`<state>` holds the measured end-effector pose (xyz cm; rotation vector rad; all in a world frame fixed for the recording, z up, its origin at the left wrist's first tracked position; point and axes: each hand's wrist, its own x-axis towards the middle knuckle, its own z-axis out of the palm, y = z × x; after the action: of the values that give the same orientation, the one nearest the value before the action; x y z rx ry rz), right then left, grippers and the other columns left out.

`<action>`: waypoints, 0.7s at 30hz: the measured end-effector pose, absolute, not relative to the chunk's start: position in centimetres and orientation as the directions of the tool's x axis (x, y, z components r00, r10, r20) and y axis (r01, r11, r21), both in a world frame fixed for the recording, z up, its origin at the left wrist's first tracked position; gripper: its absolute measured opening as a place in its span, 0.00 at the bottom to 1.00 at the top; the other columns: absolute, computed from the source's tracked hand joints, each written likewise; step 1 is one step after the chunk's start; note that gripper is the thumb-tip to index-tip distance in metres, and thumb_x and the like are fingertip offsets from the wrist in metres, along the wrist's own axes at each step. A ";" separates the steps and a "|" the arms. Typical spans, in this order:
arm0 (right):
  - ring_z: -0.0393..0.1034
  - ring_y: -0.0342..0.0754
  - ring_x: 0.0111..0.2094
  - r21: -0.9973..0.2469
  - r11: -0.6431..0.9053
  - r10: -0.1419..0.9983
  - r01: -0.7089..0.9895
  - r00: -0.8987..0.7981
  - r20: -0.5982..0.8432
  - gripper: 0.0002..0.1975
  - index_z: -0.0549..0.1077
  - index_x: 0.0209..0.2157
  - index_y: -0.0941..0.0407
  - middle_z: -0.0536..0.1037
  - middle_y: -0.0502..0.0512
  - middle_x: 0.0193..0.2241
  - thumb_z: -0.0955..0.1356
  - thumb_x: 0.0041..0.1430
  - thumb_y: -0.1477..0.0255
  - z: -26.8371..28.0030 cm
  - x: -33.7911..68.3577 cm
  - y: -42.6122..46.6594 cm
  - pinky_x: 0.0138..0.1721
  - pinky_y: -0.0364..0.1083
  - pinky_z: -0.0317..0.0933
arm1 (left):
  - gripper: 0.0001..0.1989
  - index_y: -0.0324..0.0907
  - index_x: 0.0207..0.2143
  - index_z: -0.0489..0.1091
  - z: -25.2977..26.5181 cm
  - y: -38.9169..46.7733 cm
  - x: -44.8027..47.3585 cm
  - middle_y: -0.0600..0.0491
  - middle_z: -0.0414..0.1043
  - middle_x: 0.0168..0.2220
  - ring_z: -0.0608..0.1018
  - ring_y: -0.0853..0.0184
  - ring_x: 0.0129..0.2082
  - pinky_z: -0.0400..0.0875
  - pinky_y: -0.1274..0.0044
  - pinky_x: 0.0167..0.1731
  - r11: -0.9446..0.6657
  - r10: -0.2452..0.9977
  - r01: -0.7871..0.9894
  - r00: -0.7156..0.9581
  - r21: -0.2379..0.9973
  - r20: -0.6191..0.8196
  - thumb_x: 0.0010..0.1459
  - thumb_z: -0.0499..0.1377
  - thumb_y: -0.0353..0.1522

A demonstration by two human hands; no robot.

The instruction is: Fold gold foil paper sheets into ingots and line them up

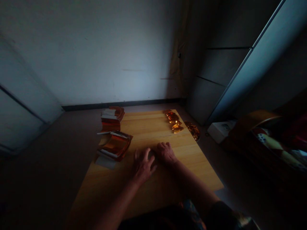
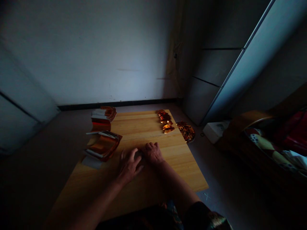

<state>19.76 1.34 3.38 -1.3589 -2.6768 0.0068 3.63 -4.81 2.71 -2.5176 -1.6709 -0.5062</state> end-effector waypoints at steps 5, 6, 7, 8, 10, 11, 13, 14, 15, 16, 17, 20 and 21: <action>0.59 0.51 0.41 -0.046 0.593 0.804 0.804 -0.589 0.087 0.12 0.72 0.44 0.51 0.70 0.58 0.39 0.60 0.65 0.68 3.9 19.5 1.3 0.42 0.51 0.49 | 0.10 0.45 0.38 0.70 3.2 -4.8 3.7 0.46 0.60 0.59 0.62 0.53 0.58 0.50 0.52 0.56 -0.446 0.866 0.890 0.401 0.096 0.300 0.55 0.56 0.38; 0.59 0.51 0.40 -0.041 0.594 0.803 0.803 -0.589 0.085 0.12 0.72 0.43 0.52 0.70 0.58 0.39 0.60 0.65 0.68 3.9 19.4 1.3 0.42 0.51 0.49 | 0.10 0.45 0.38 0.70 3.1 -4.8 3.7 0.45 0.61 0.58 0.62 0.54 0.58 0.50 0.52 0.56 -0.454 0.862 0.886 0.410 0.094 0.298 0.55 0.55 0.37; 0.59 0.51 0.40 -0.036 0.596 0.802 0.802 -0.591 0.089 0.11 0.72 0.42 0.53 0.70 0.58 0.39 0.60 0.64 0.69 3.9 19.4 1.3 0.42 0.51 0.49 | 0.10 0.44 0.39 0.69 3.1 -4.8 3.7 0.44 0.63 0.57 0.63 0.54 0.57 0.49 0.52 0.57 -0.459 0.860 0.884 0.415 0.093 0.297 0.56 0.55 0.37; 0.60 0.51 0.40 -0.035 0.599 0.799 0.800 -0.594 0.098 0.11 0.72 0.43 0.53 0.71 0.58 0.39 0.60 0.64 0.69 3.8 19.4 1.3 0.42 0.51 0.49 | 0.11 0.44 0.40 0.69 3.0 -4.7 3.7 0.44 0.65 0.55 0.65 0.55 0.56 0.49 0.52 0.57 -0.459 0.860 0.884 0.416 0.093 0.295 0.56 0.55 0.37; 0.60 0.50 0.39 -0.046 0.601 0.795 0.798 -0.591 0.139 0.11 0.72 0.43 0.52 0.71 0.58 0.38 0.60 0.64 0.69 3.6 19.7 1.3 0.41 0.50 0.49 | 0.12 0.44 0.42 0.68 2.9 -4.7 3.8 0.44 0.68 0.52 0.69 0.57 0.52 0.48 0.53 0.58 -0.451 0.865 0.887 0.408 0.097 0.293 0.56 0.54 0.36; 0.60 0.50 0.39 -0.061 0.602 0.793 0.796 -0.587 0.166 0.11 0.72 0.42 0.52 0.71 0.57 0.37 0.60 0.64 0.69 3.3 19.9 1.2 0.41 0.49 0.49 | 0.13 0.44 0.43 0.68 2.9 -4.7 3.8 0.44 0.68 0.51 0.70 0.57 0.51 0.48 0.53 0.58 -0.447 0.867 0.889 0.403 0.101 0.293 0.56 0.54 0.36; 0.60 0.49 0.39 -0.102 0.606 0.787 0.789 -0.575 0.226 0.10 0.74 0.40 0.52 0.71 0.56 0.37 0.61 0.64 0.68 2.8 20.6 0.9 0.41 0.48 0.49 | 0.14 0.44 0.43 0.68 2.9 -4.7 3.8 0.45 0.69 0.50 0.71 0.57 0.49 0.48 0.53 0.58 -0.447 0.867 0.887 0.399 0.112 0.299 0.55 0.55 0.37; 0.60 0.48 0.39 -0.122 0.613 0.780 0.781 -0.572 0.256 0.10 0.74 0.39 0.52 0.72 0.56 0.37 0.62 0.64 0.68 2.6 21.1 0.7 0.41 0.48 0.49 | 0.14 0.44 0.44 0.68 2.9 -4.8 3.9 0.45 0.69 0.50 0.70 0.56 0.50 0.47 0.52 0.58 -0.450 0.864 0.885 0.399 0.118 0.306 0.55 0.55 0.37; 0.60 0.48 0.39 -0.140 0.620 0.772 0.772 -0.567 0.286 0.10 0.74 0.39 0.52 0.72 0.56 0.37 0.62 0.63 0.68 2.3 21.6 0.5 0.41 0.47 0.49 | 0.15 0.45 0.44 0.68 2.9 -4.8 3.9 0.45 0.69 0.50 0.70 0.56 0.50 0.47 0.52 0.58 -0.454 0.861 0.882 0.399 0.124 0.314 0.55 0.55 0.37; 0.60 0.48 0.39 -0.155 0.630 0.762 0.761 -0.568 0.311 0.10 0.74 0.40 0.53 0.72 0.56 0.38 0.62 0.63 0.68 2.2 22.1 0.3 0.41 0.47 0.49 | 0.16 0.45 0.46 0.67 2.8 -4.8 3.9 0.45 0.68 0.50 0.69 0.56 0.51 0.46 0.52 0.58 -0.457 0.859 0.880 0.399 0.130 0.321 0.55 0.55 0.37; 0.60 0.47 0.39 -0.167 0.638 0.755 0.751 -0.568 0.329 0.10 0.74 0.40 0.53 0.72 0.56 0.38 0.63 0.63 0.69 2.1 22.7 0.1 0.41 0.46 0.49 | 0.17 0.45 0.48 0.66 2.8 -4.8 3.9 0.45 0.68 0.51 0.69 0.56 0.52 0.45 0.52 0.58 -0.458 0.858 0.879 0.397 0.136 0.326 0.55 0.55 0.37; 0.60 0.47 0.38 -0.193 0.655 0.742 0.731 -0.574 0.346 0.10 0.74 0.41 0.54 0.73 0.55 0.37 0.63 0.62 0.70 2.1 23.9 -0.6 0.41 0.46 0.50 | 0.22 0.47 0.53 0.63 2.8 -4.7 3.9 0.46 0.67 0.52 0.68 0.56 0.52 0.45 0.52 0.58 -0.447 0.866 0.882 0.385 0.150 0.319 0.55 0.55 0.37; 0.60 0.47 0.38 -0.197 0.657 0.742 0.728 -0.576 0.343 0.10 0.74 0.41 0.54 0.73 0.55 0.36 0.63 0.62 0.70 2.3 24.2 -0.7 0.41 0.45 0.50 | 0.22 0.47 0.53 0.63 2.8 -4.7 3.9 0.47 0.67 0.53 0.68 0.56 0.52 0.45 0.52 0.58 -0.444 0.870 0.883 0.385 0.152 0.308 0.55 0.55 0.37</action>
<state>24.16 -0.72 2.26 -1.1565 -2.4800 0.0481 3.89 -4.70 2.83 -2.5829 -1.6360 -0.5378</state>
